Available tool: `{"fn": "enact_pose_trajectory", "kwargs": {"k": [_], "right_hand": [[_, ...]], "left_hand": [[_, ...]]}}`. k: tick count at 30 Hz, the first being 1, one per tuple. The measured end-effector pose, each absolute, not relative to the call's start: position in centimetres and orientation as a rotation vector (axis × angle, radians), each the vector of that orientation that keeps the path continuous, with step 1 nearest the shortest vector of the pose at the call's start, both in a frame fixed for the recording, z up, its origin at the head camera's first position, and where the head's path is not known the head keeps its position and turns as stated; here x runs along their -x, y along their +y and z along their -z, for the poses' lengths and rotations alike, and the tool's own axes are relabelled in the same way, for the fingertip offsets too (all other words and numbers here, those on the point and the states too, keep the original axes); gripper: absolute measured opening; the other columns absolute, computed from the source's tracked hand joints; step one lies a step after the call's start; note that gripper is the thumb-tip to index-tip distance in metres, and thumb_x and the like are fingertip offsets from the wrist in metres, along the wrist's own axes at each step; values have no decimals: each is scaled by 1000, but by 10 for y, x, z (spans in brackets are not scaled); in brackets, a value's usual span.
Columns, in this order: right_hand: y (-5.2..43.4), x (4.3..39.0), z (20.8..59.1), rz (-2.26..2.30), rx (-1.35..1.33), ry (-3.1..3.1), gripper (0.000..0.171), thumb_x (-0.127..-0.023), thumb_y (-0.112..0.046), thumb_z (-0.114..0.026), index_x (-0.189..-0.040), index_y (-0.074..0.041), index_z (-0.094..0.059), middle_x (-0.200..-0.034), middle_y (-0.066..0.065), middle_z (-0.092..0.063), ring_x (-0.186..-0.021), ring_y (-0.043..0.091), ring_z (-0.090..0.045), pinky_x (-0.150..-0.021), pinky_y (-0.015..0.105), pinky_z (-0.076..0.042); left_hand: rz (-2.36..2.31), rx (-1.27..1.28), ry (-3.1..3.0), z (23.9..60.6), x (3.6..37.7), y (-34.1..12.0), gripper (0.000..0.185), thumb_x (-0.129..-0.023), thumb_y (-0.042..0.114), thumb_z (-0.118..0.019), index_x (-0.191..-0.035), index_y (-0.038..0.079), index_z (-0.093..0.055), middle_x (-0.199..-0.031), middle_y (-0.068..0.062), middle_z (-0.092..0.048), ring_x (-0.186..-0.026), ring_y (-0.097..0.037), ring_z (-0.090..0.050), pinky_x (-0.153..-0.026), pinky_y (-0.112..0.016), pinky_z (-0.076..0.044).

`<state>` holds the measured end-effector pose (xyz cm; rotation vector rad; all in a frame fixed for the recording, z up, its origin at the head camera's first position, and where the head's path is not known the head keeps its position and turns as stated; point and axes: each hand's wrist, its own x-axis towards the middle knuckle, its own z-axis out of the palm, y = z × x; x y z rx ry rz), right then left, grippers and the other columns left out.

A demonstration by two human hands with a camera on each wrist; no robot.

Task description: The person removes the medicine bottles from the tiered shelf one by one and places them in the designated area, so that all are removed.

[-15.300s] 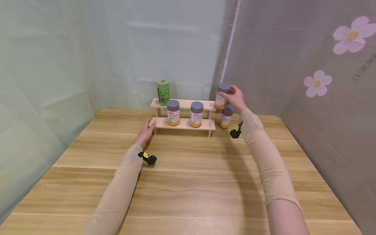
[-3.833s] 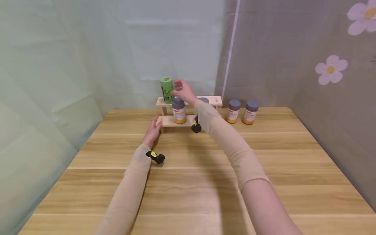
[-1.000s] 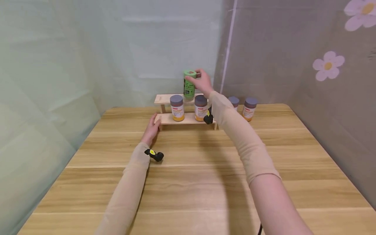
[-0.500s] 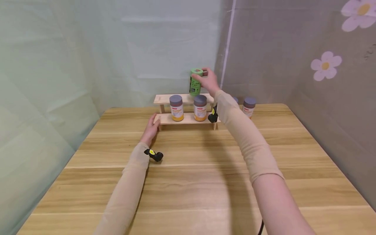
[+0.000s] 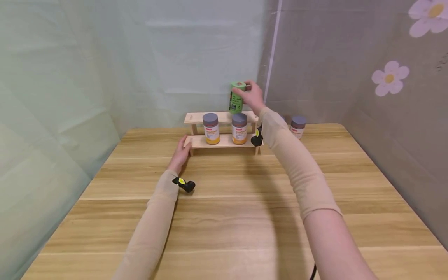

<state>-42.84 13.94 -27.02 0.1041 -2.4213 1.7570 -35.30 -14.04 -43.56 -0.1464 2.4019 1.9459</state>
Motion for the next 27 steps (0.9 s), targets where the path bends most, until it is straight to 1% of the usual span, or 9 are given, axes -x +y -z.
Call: {"fn": "enact_pose_trajectory", "kwargs": {"k": [4, 15, 21, 27], "right_hand": [[144, 427, 271, -1748, -86, -2427, 55, -89, -33, -69, -134, -11, -47, -132, 10, -51, -113, 19, -54, -94, 37, -54], [154, 426, 267, -1796, -13, -2408, 59, -90, -33, -69, -140, -15, -44, -140, 10, -49, -117, 20, -53, -98, 39, -51], [157, 423, 267, -1757, -11, -2421, 61, -90, -34, -68, -141, -13, -42, -142, 12, -48, -119, 21, -53, -98, 38, -52], [162, 420, 268, -1748, -19, -2414, 60, -90, -34, -68, -140, -11, -43, -140, 12, -49, -115, 19, -54, -98, 37, -52]], "left_hand": [[-1931, 154, 2408, 436, 352, -141, 58, -103, 37, -40, -156, 26, -17, -164, -7, -16, -149, -33, -21, -122, -50, -16], [-1914, 143, 2419, 435, 355, -145, 59, -103, 38, -40, -156, 29, -16, -164, -7, -16, -148, -33, -23, -122, -49, -17], [-1906, 158, 2408, 433, 353, -147, 58, -104, 38, -40, -156, 30, -15, -164, -6, -15, -149, -31, -20, -123, -49, -15], [-1901, 170, 2411, 433, 353, -147, 58, -104, 38, -39, -156, 28, -16, -164, -5, -14, -150, -30, -18, -123, -49, -14]]}}
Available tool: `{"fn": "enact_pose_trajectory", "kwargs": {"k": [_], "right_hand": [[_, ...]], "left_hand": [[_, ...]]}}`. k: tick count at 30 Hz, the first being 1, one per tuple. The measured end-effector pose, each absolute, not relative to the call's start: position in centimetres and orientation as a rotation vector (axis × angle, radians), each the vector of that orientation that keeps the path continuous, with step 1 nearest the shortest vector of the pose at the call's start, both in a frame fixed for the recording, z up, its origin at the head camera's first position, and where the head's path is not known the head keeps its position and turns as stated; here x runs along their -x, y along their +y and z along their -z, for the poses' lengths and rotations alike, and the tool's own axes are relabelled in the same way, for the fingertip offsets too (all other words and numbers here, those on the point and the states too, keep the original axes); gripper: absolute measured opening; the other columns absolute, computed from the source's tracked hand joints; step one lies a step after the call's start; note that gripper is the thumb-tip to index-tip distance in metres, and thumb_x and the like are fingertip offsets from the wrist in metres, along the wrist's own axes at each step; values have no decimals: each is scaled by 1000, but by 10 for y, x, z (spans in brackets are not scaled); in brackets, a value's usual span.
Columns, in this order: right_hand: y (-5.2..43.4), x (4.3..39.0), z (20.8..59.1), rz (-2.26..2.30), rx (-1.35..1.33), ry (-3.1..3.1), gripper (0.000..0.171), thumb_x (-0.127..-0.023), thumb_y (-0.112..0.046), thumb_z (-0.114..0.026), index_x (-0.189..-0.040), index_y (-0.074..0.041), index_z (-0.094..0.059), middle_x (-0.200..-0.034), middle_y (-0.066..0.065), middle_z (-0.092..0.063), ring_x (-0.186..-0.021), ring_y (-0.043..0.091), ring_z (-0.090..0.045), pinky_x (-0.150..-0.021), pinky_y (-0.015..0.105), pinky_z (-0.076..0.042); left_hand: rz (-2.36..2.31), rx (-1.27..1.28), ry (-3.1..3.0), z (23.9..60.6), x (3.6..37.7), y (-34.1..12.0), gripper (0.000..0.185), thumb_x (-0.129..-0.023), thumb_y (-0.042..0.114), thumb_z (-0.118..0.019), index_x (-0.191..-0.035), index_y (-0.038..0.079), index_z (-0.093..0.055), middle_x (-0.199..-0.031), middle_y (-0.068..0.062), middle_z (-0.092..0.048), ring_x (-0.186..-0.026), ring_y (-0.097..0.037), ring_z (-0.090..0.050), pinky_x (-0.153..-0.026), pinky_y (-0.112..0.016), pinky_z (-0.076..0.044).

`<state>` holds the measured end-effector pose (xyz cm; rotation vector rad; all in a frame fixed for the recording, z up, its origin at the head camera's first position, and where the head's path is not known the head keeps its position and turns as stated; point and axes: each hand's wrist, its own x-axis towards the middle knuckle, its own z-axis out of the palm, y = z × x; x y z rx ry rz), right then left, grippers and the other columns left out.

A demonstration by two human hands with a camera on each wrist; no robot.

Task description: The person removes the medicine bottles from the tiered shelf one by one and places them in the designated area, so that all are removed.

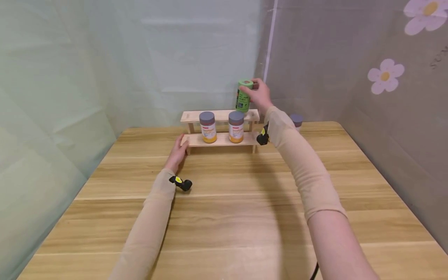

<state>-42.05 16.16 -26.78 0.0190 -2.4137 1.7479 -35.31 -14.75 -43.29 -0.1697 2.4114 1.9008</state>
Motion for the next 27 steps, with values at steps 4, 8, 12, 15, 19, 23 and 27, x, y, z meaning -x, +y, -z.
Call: {"fn": "enact_pose_trajectory", "kwargs": {"k": [4, 8, 12, 15, 19, 23, 27], "right_hand": [[167, 421, 269, -1740, -20, -2417, 59, -90, -36, -68, -138, -11, -44, -139, 11, -49, -115, 19, -54, -99, 39, -52], [172, 420, 269, -1689, -32, -2441, 59, -90, -36, -67, -139, -11, -44, -138, 12, -49, -116, 21, -54, -98, 39, -52], [175, 417, 269, -1612, -58, -2485, 59, -90, -36, -67, -138, -11, -44, -139, 13, -49, -118, 21, -54, -98, 37, -53], [178, 414, 271, -1580, -75, -2499, 57, -91, -35, -67, -137, -10, -45, -138, 13, -49, -118, 22, -54, -98, 36, -53], [186, 413, 274, -1563, -72, -2506, 56, -91, -35, -67, -136, -9, -45, -138, 14, -49, -117, 22, -53, -99, 38, -52], [193, 412, 275, -1523, -55, -2519, 57, -91, -36, -66, -137, -9, -44, -139, 15, -48, -117, 23, -53, -99, 40, -51], [197, 411, 274, -1504, -36, -2524, 59, -91, -38, -66, -138, -10, -44, -140, 15, -48, -117, 22, -53, -98, 40, -52]], "left_hand": [[-1902, 153, 2416, 432, 353, -147, 59, -104, 37, -39, -156, 27, -14, -165, -4, -12, -150, -31, -17, -123, -48, -14], [-1908, 139, 2409, 432, 353, -146, 59, -104, 36, -39, -156, 26, -14, -165, -5, -12, -150, -31, -17, -123, -48, -14], [-1908, 139, 2407, 431, 353, -146, 59, -104, 36, -39, -156, 26, -14, -165, -6, -12, -151, -31, -16, -123, -49, -13], [-1916, 140, 2403, 431, 354, -145, 59, -104, 37, -39, -156, 26, -14, -165, -5, -12, -150, -31, -16, -123, -49, -13], [-1924, 135, 2394, 432, 354, -143, 59, -104, 37, -39, -156, 25, -14, -165, -5, -12, -150, -31, -18, -123, -48, -14], [-1928, 137, 2388, 434, 355, -142, 60, -104, 37, -40, -156, 25, -14, -165, -4, -12, -150, -30, -18, -123, -47, -14], [-1937, 143, 2385, 433, 355, -141, 59, -104, 37, -40, -156, 26, -15, -165, -4, -13, -150, -31, -19, -123, -48, -15]]}}
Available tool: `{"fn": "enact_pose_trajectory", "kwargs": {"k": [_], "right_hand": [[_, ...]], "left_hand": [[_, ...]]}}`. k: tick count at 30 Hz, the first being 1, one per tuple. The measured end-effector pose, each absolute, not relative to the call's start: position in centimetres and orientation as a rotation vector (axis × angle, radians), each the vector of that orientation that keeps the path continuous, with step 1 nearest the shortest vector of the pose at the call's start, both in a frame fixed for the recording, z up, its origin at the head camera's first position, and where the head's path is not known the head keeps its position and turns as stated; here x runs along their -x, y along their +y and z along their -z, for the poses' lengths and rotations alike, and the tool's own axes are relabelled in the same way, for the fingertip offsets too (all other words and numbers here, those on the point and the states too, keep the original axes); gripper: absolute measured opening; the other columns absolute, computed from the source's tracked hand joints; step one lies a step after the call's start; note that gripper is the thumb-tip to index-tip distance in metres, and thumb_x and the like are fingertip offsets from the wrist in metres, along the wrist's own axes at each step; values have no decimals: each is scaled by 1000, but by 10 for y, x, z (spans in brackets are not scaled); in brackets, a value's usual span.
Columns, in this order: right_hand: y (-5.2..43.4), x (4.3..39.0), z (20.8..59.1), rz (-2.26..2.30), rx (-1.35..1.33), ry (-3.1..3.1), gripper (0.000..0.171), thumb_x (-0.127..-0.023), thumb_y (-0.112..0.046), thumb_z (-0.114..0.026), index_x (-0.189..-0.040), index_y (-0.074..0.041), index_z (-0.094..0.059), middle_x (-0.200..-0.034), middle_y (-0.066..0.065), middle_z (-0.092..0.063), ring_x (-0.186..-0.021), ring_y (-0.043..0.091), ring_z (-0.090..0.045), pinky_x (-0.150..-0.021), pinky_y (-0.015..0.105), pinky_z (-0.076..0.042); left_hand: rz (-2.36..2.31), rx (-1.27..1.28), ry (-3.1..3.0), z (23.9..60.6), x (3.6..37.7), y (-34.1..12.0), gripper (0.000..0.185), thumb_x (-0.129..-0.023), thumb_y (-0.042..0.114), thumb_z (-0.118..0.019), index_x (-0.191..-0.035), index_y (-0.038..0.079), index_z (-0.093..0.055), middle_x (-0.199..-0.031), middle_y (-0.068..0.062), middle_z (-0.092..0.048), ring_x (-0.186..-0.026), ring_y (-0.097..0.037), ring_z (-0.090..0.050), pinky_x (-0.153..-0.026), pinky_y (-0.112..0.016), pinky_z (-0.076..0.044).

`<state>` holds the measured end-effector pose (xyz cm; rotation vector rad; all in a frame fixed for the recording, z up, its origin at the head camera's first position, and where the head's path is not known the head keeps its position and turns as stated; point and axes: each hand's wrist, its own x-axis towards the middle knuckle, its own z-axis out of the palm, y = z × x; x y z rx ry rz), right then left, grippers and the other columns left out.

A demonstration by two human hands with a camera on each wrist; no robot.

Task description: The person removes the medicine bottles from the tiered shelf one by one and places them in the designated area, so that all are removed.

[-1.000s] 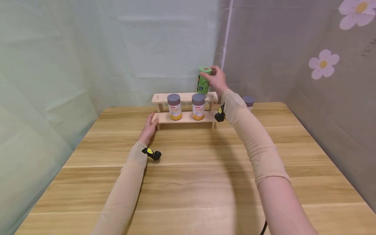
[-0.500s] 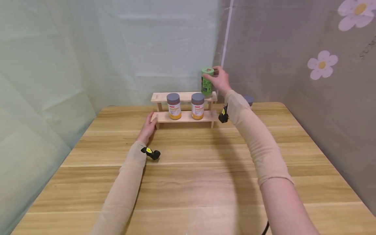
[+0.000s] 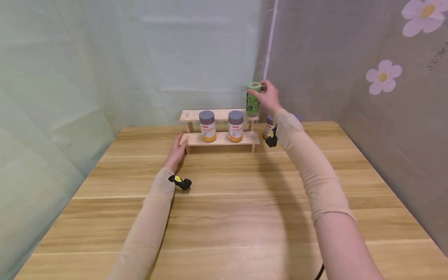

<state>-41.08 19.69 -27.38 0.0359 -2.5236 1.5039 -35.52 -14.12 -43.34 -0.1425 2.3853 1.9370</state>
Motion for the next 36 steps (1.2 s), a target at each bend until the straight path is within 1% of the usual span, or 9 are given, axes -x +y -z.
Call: {"fn": "enact_pose_trajectory", "kwargs": {"k": [5, 11, 17, 21, 28, 36], "right_hand": [[202, 410, 274, -1508, -43, -2520, 59, -90, -40, -66, -138, -11, -44, -139, 13, -48, -116, 20, -53, -98, 39, -52], [209, 408, 276, -1457, -82, -2540, 61, -91, -37, -66, -139, -9, -43, -139, 15, -48, -118, 22, -53, -96, 37, -53], [215, 404, 278, -1460, -61, -2534, 60, -91, -37, -66, -138, -8, -43, -140, 17, -47, -121, 26, -53, -100, 42, -51], [220, 402, 278, -1465, -44, -2535, 60, -91, -38, -65, -139, -8, -42, -142, 17, -46, -124, 27, -52, -101, 42, -50], [229, 399, 276, -1449, -8, -2541, 62, -91, -40, -64, -140, -10, -42, -140, 15, -47, -118, 22, -52, -100, 39, -51], [236, 394, 273, -1460, -13, -2519, 63, -91, -39, -64, -141, -8, -40, -142, 17, -46, -123, 26, -52, -99, 40, -51]], "left_hand": [[-1940, 143, 2389, 431, 354, -139, 59, -104, 36, -40, -156, 26, -15, -165, -4, -13, -149, -31, -20, -123, -47, -15], [-1943, 137, 2385, 430, 353, -138, 59, -104, 35, -40, -156, 24, -15, -165, -5, -13, -149, -31, -20, -123, -47, -16], [-1944, 135, 2382, 431, 352, -138, 59, -104, 34, -39, -156, 24, -15, -164, -6, -13, -149, -32, -21, -123, -47, -16], [-1936, 133, 2385, 431, 352, -138, 59, -104, 35, -39, -156, 26, -14, -164, -6, -14, -149, -32, -20, -123, -48, -15], [-1924, 114, 2429, 432, 353, -138, 59, -104, 35, -40, -156, 23, -16, -164, -6, -14, -151, -30, -14, -124, -47, -12], [-1906, 118, 2439, 432, 354, -139, 59, -104, 37, -39, -156, 24, -15, -165, -5, -13, -152, -29, -12, -124, -48, -11]]}}
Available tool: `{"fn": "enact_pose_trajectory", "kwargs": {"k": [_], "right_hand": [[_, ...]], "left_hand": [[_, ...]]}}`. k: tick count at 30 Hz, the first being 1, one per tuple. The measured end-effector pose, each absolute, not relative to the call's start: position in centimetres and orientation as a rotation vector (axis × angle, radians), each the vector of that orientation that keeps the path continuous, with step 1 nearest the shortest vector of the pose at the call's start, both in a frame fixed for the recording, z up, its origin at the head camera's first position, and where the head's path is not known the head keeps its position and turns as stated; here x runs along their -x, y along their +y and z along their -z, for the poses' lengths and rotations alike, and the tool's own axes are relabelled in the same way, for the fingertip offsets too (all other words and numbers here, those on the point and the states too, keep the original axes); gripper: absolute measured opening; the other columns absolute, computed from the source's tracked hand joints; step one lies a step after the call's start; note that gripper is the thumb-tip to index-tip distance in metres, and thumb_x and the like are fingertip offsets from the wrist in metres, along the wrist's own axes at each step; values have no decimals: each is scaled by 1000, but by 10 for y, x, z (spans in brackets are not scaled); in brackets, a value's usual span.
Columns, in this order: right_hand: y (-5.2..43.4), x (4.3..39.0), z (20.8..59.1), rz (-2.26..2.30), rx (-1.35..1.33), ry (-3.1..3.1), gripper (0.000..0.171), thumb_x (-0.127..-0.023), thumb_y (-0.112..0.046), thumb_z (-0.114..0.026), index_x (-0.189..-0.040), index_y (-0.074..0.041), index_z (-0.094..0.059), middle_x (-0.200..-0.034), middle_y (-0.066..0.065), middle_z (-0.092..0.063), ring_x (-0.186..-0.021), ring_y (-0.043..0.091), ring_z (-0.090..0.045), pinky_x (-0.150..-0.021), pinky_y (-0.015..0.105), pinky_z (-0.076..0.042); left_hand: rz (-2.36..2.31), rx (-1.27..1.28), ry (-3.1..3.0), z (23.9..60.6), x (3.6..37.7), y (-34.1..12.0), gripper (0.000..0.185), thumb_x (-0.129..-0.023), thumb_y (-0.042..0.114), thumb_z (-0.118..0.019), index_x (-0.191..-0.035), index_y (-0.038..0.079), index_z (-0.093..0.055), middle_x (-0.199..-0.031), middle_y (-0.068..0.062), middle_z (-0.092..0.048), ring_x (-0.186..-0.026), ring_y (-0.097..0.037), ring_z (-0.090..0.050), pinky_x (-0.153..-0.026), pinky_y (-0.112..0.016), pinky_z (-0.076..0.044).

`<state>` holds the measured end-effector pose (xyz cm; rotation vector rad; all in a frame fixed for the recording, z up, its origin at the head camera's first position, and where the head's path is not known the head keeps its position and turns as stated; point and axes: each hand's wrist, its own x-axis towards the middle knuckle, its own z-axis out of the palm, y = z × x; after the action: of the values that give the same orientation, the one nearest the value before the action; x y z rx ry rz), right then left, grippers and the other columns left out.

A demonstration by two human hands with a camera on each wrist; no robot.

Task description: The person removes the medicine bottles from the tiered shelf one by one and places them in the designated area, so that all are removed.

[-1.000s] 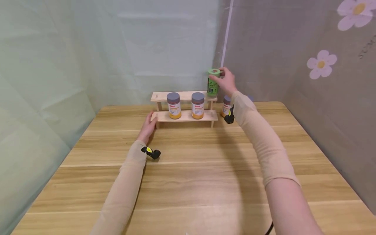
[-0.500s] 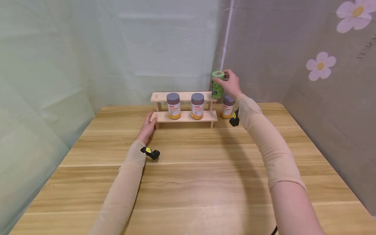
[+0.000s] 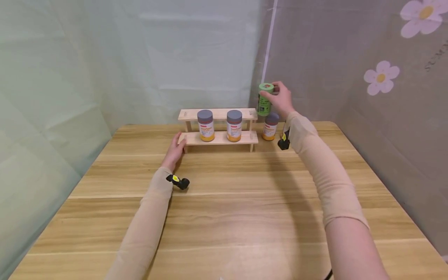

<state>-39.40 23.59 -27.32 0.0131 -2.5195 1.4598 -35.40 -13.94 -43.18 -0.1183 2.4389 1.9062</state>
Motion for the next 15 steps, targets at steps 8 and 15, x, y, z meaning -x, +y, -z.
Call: {"fn": "enact_pose_trajectory", "kwargs": {"k": [8, 15], "right_hand": [[244, 394, 275, -1541, 19, -2488, 65, -91, -38, -65, -143, -9, -40, -139, 13, -47, -113, 16, -52, -103, 41, -49], [252, 391, 274, -1589, 45, -2474, 66, -88, -42, -68, -140, -11, -41, -142, 14, -47, -116, 17, -52, -99, 35, -51]], "left_hand": [[-1911, 122, 2412, 434, 353, -140, 60, -104, 36, -39, -157, 25, -13, -165, -5, -11, -151, -31, -13, -124, -48, -11], [-1924, 125, 2403, 433, 352, -142, 60, -103, 37, -39, -157, 25, -13, -165, -6, -12, -150, -32, -17, -123, -49, -14]]}}
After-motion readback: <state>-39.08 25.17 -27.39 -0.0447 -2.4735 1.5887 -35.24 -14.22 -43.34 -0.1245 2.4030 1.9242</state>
